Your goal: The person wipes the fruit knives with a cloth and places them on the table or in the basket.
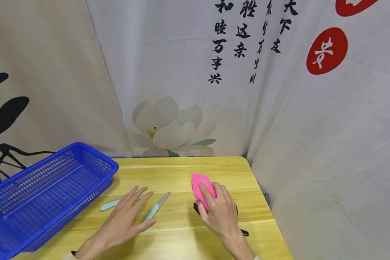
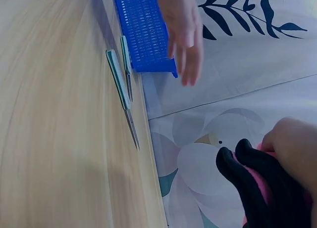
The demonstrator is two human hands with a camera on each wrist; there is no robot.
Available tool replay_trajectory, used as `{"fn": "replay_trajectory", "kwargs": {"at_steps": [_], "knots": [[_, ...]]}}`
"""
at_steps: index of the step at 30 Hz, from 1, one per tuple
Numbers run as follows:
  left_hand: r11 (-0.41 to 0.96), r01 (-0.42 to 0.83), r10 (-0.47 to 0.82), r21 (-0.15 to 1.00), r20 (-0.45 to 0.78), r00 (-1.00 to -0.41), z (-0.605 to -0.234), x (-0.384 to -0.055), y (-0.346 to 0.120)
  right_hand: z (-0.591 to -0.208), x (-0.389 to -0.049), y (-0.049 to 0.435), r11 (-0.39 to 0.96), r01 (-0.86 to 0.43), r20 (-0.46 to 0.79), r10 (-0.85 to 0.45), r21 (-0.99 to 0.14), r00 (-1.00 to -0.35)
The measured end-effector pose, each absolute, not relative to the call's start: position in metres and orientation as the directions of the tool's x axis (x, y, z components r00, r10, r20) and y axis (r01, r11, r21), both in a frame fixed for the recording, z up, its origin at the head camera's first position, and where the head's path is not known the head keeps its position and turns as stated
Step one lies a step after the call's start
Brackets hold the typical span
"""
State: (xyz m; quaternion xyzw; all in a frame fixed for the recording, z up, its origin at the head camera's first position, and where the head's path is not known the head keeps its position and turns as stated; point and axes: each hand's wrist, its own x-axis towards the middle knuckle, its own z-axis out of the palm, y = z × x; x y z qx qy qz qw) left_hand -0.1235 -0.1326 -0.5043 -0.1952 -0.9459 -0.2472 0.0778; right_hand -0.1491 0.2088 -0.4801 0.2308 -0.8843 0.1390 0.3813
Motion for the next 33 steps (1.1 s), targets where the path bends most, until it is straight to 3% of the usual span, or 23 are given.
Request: {"fn": "replay_trajectory", "kwargs": {"at_steps": [10, 33], "knots": [[0.815, 0.335, 0.324, 0.472, 0.109, -0.940, -0.535, -0.128, -0.115, -0.483, -0.147, 0.208, 0.855, -0.513, 0.720, -0.305, -0.081, -0.623], [0.897, 0.354, 0.299, 0.263, 0.229, -0.926, -0.564, -0.151, -0.106, -0.494, -0.145, 0.202, 0.853, -0.518, 0.690, -0.342, -0.056, -0.638]]}}
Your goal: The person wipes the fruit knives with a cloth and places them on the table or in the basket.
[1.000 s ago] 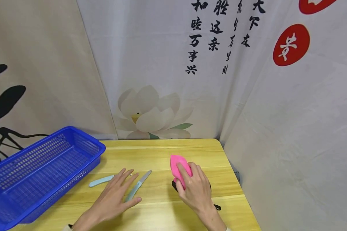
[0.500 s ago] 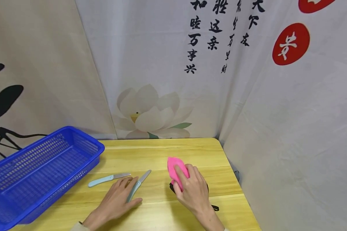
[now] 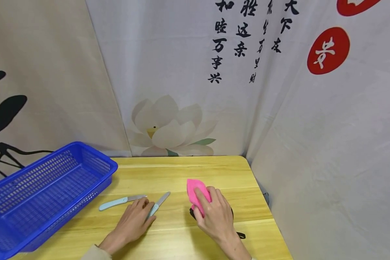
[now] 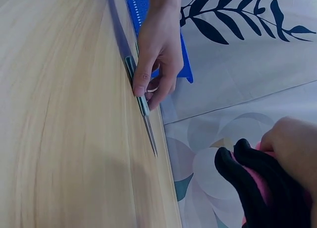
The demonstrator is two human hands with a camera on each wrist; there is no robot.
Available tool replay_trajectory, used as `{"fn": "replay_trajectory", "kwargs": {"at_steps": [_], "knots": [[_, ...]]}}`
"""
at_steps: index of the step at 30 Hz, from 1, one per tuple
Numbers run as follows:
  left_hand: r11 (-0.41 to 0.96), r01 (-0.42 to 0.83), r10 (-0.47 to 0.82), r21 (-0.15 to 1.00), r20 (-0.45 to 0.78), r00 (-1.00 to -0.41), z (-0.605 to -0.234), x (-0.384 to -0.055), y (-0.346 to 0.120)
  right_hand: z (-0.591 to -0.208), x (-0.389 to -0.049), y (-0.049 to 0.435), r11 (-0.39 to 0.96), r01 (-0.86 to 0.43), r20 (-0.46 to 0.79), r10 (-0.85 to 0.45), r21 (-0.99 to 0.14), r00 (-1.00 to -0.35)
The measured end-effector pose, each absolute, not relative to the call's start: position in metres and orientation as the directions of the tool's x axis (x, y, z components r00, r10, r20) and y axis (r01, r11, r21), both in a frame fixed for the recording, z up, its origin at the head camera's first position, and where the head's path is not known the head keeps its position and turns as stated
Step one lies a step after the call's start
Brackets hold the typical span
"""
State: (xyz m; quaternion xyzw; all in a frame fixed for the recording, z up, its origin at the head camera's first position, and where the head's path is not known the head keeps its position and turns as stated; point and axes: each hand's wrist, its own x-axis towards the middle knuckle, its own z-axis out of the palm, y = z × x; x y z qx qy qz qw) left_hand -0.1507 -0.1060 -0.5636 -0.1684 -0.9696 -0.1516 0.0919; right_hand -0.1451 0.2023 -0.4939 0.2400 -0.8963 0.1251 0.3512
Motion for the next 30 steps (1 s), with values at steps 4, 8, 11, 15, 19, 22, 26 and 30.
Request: {"fn": "replay_trajectory", "kwargs": {"at_steps": [4, 8, 11, 15, 19, 22, 26, 30], "knots": [[0.891, 0.386, 0.316, 0.238, 0.285, -0.905, -0.564, -0.150, -0.107, -0.493, -0.144, 0.202, 0.854, -0.517, 0.686, -0.344, -0.054, -0.641], [0.876, 0.417, 0.332, 0.243, 0.324, -0.886, -0.564, -0.150, -0.107, -0.492, -0.144, 0.201, 0.855, -0.516, 0.685, -0.346, -0.051, -0.641], [0.866, 0.426, 0.337, 0.262, 0.323, -0.884, -0.565, -0.150, -0.107, -0.493, -0.144, 0.201, 0.854, -0.518, 0.687, -0.347, -0.050, -0.639], [0.848, 0.415, 0.319, 0.330, 0.308, -0.897, -0.564, -0.148, -0.107, -0.493, -0.143, 0.201, 0.853, -0.520, 0.686, -0.352, -0.045, -0.636], [0.823, 0.391, 0.272, 0.411, 0.320, -0.908, -0.560, -0.146, -0.110, -0.493, -0.143, 0.199, 0.853, -0.521, 0.688, -0.350, -0.047, -0.636], [0.815, 0.377, 0.235, 0.441, 0.345, -0.909, -0.557, -0.144, -0.114, -0.493, -0.144, 0.197, 0.849, -0.525, 0.690, -0.348, -0.055, -0.635], [0.806, 0.356, 0.183, 0.473, 0.371, -0.910, -0.549, -0.141, -0.119, -0.492, -0.145, 0.193, 0.838, -0.542, 0.696, -0.353, -0.062, -0.626], [0.773, 0.333, 0.134, 0.540, 0.374, -0.918, -0.537, -0.137, -0.120, -0.487, -0.147, 0.188, 0.823, -0.565, 0.707, -0.364, -0.061, -0.606]]}}
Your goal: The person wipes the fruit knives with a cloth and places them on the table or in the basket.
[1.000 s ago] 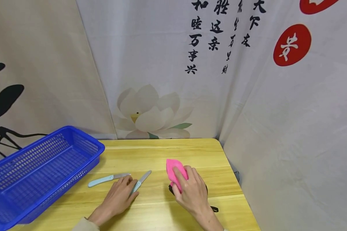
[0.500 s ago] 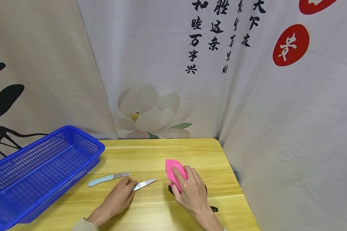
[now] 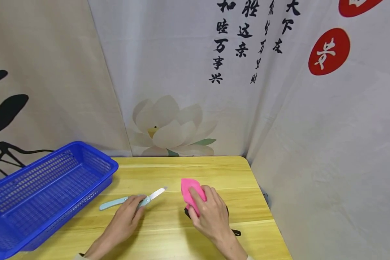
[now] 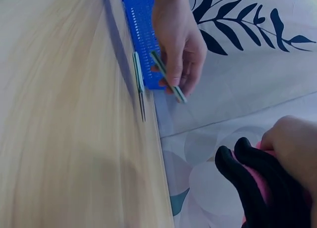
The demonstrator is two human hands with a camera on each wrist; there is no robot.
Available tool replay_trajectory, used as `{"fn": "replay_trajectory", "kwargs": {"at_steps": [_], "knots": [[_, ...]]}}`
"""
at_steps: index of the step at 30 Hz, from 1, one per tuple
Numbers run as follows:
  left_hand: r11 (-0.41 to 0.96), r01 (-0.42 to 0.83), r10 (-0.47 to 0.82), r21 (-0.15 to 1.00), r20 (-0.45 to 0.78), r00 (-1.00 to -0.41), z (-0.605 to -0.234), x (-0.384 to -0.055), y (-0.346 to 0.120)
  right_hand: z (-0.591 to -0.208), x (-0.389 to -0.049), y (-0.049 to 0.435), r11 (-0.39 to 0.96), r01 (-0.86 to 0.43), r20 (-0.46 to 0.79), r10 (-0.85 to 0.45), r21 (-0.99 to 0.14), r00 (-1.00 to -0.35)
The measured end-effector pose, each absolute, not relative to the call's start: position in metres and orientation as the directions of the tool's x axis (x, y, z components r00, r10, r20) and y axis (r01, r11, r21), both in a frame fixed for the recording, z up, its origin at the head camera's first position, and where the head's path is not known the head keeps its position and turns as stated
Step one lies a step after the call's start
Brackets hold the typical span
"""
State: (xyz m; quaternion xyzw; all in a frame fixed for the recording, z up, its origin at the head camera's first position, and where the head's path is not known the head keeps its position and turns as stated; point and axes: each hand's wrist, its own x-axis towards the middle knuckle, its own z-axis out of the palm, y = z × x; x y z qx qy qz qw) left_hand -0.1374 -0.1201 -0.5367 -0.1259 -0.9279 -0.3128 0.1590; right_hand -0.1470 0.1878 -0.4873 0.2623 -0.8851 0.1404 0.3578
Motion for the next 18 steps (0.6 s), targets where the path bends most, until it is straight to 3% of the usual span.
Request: {"fn": "replay_trajectory", "kwargs": {"at_steps": [7, 18], "knots": [[0.714, 0.354, 0.110, 0.605, 0.402, -0.909, -0.512, -0.131, -0.120, -0.474, -0.148, 0.171, 0.783, -0.621, 0.737, -0.398, -0.038, -0.547], [0.681, 0.364, 0.113, 0.635, 0.400, -0.909, -0.482, -0.119, -0.108, -0.460, -0.146, 0.132, 0.682, -0.729, 0.781, -0.488, 0.062, -0.390]]}}
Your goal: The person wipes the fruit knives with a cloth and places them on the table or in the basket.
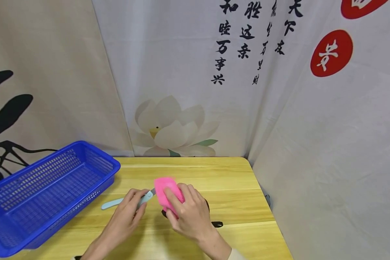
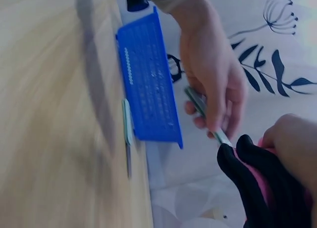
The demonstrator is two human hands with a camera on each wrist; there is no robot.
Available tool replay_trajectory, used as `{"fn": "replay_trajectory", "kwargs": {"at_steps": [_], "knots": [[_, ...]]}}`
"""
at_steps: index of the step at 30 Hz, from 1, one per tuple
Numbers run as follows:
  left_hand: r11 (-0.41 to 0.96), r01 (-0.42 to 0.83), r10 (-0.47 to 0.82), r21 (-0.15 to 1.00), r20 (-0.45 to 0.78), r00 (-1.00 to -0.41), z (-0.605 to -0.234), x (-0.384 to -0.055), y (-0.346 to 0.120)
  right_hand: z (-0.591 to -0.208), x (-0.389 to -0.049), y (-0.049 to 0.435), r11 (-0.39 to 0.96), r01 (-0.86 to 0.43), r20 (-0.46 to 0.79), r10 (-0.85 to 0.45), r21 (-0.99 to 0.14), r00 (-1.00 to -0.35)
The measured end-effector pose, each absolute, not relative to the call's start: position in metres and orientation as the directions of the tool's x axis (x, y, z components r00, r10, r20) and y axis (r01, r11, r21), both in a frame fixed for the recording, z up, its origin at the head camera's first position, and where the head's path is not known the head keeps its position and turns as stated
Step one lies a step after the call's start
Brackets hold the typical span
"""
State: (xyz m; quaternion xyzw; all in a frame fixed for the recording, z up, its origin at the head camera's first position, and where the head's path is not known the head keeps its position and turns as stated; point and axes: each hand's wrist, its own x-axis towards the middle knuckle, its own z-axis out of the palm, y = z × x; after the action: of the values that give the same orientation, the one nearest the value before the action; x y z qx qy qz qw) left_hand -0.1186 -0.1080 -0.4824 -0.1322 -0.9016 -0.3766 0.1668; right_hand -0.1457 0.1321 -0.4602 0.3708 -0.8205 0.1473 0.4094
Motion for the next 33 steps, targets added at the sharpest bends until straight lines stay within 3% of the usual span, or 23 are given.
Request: {"fn": "replay_trajectory", "kwargs": {"at_steps": [6, 13, 25, 33], "knots": [[0.704, 0.453, 0.144, 0.547, 0.514, -0.845, -0.479, -0.112, -0.103, -0.467, -0.143, 0.117, 0.663, -0.731, 0.756, -0.560, 0.162, -0.340], [0.675, 0.444, 0.119, 0.590, 0.507, -0.854, -0.477, -0.106, -0.100, -0.471, -0.142, 0.112, 0.681, -0.702, 0.749, -0.572, 0.207, -0.334], [0.636, 0.455, 0.118, 0.623, 0.504, -0.856, -0.474, -0.104, -0.103, -0.465, -0.152, 0.124, 0.753, -0.644, 0.731, -0.514, 0.135, -0.448], [0.654, 0.506, 0.137, 0.562, 0.571, -0.810, -0.475, -0.104, -0.105, -0.463, -0.160, 0.137, 0.775, -0.624, 0.725, -0.486, 0.100, -0.488]]}}
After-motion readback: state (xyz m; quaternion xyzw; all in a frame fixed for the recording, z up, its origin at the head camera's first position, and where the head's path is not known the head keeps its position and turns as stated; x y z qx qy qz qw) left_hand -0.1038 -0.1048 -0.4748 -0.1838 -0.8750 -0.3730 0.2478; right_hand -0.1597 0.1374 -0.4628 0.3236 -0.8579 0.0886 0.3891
